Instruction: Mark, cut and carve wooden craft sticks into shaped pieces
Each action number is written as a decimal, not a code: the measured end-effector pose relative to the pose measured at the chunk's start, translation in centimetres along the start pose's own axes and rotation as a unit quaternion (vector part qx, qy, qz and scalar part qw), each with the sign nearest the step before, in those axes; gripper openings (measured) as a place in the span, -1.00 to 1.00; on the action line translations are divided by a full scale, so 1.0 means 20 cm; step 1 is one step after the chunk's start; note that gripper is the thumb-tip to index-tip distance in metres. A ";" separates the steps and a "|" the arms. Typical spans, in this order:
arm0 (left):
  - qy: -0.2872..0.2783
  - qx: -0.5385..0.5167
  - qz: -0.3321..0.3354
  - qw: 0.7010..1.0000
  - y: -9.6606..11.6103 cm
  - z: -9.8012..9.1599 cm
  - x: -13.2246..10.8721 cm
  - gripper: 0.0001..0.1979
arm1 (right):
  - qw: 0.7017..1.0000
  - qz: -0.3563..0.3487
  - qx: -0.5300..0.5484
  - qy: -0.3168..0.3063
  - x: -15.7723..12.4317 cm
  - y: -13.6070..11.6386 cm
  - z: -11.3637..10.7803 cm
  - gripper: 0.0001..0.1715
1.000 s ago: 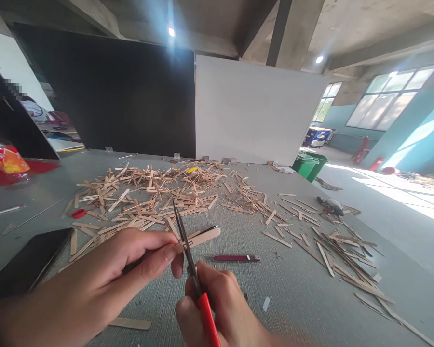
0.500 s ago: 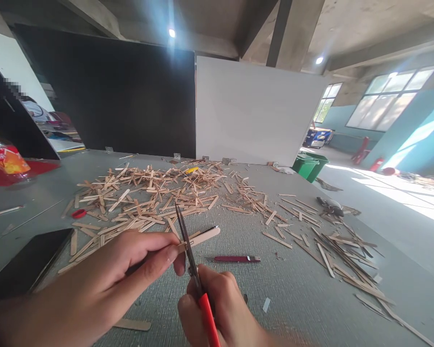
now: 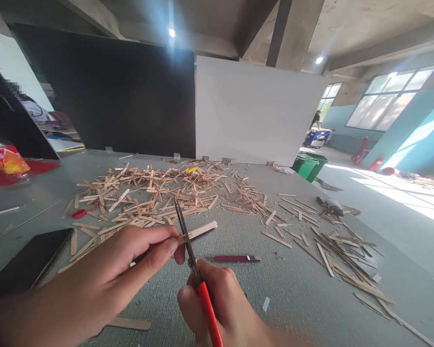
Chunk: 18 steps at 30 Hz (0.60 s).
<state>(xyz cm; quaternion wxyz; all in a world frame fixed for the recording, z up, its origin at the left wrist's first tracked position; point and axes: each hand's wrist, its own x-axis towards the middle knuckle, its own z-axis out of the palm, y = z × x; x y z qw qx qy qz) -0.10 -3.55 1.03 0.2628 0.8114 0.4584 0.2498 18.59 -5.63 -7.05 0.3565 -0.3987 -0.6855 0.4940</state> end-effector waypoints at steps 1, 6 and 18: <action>-0.002 0.007 0.010 1.000 -0.01 0.00 0.01 -0.60 | 1.000 0.006 -0.008 -0.001 0.00 -0.01 0.00 -0.21; 0.000 0.059 0.029 0.998 -0.07 0.02 0.02 -0.66 | 0.996 0.020 -0.087 0.005 -0.01 -0.04 -0.04 -0.23; 0.001 0.079 0.005 0.997 -0.08 -0.07 0.04 -0.58 | 0.994 0.058 -0.088 0.040 -0.03 -0.09 -0.05 -0.17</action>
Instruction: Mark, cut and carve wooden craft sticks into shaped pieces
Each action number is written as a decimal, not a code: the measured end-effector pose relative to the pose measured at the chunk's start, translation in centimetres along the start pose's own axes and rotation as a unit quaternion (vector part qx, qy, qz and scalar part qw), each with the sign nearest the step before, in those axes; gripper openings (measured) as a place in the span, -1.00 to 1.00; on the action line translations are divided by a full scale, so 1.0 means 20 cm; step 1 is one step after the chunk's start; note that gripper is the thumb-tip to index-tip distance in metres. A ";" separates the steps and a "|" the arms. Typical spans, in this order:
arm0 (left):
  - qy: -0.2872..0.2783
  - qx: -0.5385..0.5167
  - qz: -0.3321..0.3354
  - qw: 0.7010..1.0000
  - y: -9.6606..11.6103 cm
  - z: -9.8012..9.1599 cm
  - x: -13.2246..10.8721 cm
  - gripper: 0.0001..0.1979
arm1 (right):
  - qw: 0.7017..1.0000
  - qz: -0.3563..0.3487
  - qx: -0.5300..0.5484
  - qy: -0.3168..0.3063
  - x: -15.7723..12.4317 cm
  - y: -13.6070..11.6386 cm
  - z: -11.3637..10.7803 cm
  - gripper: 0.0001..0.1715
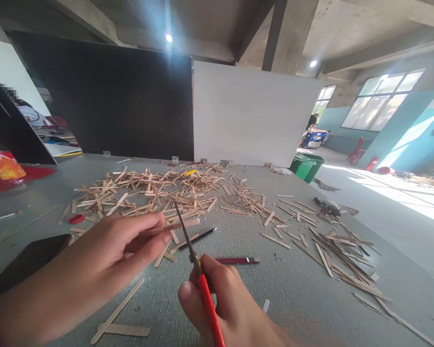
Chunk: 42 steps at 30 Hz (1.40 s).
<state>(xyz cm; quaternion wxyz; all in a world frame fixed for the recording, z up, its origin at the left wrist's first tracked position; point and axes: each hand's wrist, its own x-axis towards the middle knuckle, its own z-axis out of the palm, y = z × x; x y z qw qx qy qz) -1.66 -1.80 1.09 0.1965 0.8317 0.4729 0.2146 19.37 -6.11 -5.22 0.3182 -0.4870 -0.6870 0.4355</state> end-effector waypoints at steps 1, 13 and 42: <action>-0.021 0.007 0.001 1.000 -0.01 0.00 0.00 -0.59 | 1.000 -0.009 0.001 0.005 0.00 -0.01 0.00 -0.17; -0.021 0.056 0.047 0.997 -0.01 0.04 0.00 -0.69 | 1.000 -0.023 -0.012 0.015 0.00 0.00 -0.01 -0.28; -0.183 0.010 0.084 0.979 0.05 0.12 0.00 -0.67 | 0.995 -0.056 0.043 0.072 0.03 0.02 -0.04 -0.61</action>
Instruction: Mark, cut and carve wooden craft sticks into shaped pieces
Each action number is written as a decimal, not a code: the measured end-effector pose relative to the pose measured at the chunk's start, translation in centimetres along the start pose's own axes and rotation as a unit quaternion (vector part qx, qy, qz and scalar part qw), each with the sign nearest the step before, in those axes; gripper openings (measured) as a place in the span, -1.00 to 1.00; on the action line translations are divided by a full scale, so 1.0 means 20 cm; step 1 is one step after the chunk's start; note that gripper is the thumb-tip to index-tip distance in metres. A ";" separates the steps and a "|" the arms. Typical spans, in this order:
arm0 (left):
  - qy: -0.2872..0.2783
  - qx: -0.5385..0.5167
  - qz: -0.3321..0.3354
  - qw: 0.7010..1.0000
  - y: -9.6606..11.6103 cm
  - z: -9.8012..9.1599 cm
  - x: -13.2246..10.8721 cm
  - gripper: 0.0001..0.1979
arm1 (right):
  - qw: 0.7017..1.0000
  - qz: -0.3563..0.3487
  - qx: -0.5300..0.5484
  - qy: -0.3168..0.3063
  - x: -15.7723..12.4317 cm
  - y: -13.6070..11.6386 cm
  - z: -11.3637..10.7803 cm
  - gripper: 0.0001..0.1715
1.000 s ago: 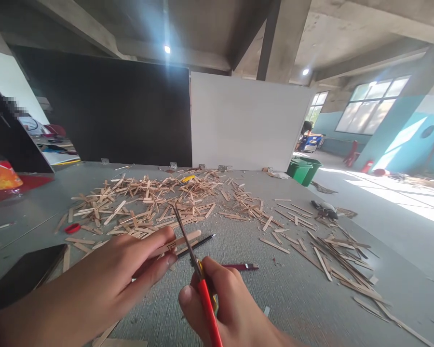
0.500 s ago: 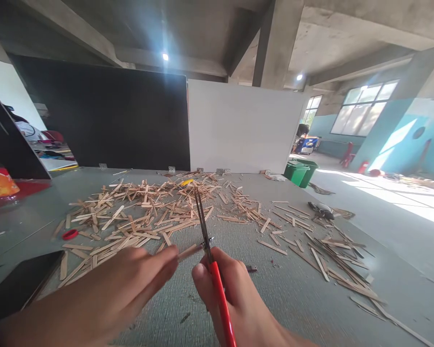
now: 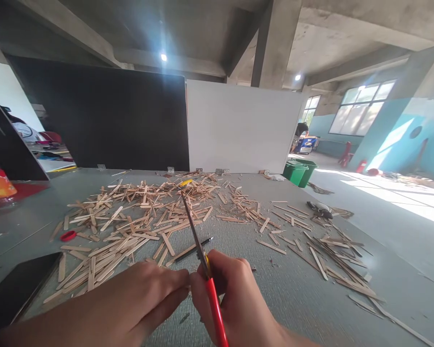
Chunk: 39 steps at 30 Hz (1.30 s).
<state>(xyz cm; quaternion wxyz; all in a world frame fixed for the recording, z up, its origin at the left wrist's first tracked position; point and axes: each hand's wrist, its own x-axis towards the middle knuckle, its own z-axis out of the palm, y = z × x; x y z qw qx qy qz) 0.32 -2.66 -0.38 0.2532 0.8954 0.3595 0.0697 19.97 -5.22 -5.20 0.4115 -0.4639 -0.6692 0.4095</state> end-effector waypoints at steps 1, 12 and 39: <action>0.008 -0.006 0.011 1.000 0.00 0.00 0.01 -0.67 | 1.000 0.011 0.014 -0.001 0.00 0.00 0.00 -0.61; 0.001 0.069 0.027 0.997 -0.03 0.02 0.04 -0.68 | 0.996 0.061 0.063 0.029 -0.01 -0.03 0.01 -0.53; -0.110 -0.104 -0.068 0.986 -0.04 -0.07 0.00 -0.66 | 0.994 0.003 -0.105 -0.026 0.01 0.01 0.02 -0.63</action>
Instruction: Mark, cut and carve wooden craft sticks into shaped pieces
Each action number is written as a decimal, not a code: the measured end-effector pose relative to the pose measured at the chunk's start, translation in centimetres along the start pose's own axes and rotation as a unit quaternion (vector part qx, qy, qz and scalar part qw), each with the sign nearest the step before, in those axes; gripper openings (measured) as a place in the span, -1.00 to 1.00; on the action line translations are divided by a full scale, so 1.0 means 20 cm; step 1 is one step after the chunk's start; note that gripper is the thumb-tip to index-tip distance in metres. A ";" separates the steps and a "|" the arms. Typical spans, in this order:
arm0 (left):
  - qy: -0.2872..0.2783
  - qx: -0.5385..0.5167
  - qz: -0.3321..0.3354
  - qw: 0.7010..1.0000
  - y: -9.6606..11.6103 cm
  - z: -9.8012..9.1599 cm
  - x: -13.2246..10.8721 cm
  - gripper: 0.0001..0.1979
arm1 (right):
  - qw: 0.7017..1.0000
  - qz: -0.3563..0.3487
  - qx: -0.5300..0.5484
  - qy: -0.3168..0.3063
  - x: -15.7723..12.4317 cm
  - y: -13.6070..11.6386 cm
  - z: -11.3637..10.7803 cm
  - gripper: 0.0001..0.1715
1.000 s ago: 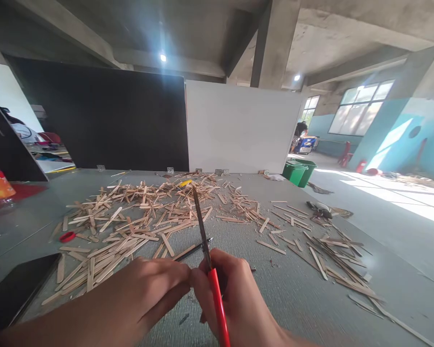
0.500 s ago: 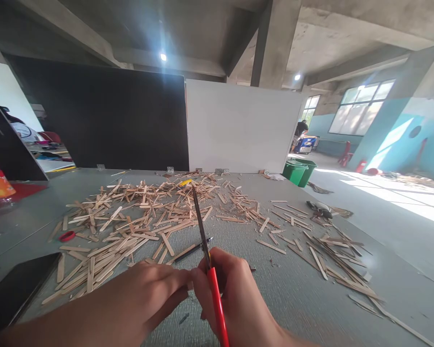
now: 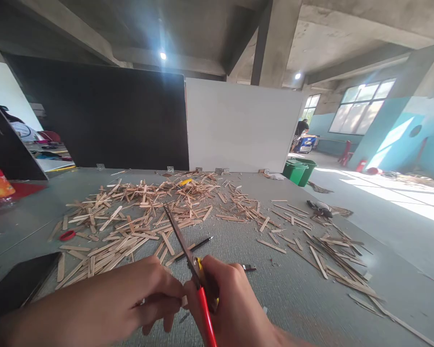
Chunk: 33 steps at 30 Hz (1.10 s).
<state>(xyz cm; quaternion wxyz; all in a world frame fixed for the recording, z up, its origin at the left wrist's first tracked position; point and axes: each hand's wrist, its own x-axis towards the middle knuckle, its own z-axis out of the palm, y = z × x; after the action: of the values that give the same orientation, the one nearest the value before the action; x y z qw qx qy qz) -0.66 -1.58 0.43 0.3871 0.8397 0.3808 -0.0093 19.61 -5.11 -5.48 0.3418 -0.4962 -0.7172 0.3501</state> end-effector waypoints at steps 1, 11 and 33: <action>-0.014 -0.020 -0.007 1.000 0.00 -0.01 0.00 -0.65 | 1.000 -0.013 -0.003 0.001 0.00 0.00 0.00 -0.64; -0.054 -0.124 -0.024 0.991 -0.02 -0.03 0.04 -0.71 | 0.999 -0.022 -0.034 0.013 -0.01 0.03 -0.01 -0.61; -0.008 -0.148 -0.043 0.988 -0.06 -0.03 0.03 -0.72 | 0.996 0.039 0.054 0.058 0.01 0.03 -0.01 -0.64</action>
<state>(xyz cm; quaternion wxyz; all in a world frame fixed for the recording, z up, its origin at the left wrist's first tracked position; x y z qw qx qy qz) -1.16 -0.26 -0.16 0.5094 0.7558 0.4107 0.0243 20.01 -4.74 -5.79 0.3953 -0.5245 -0.6560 0.3718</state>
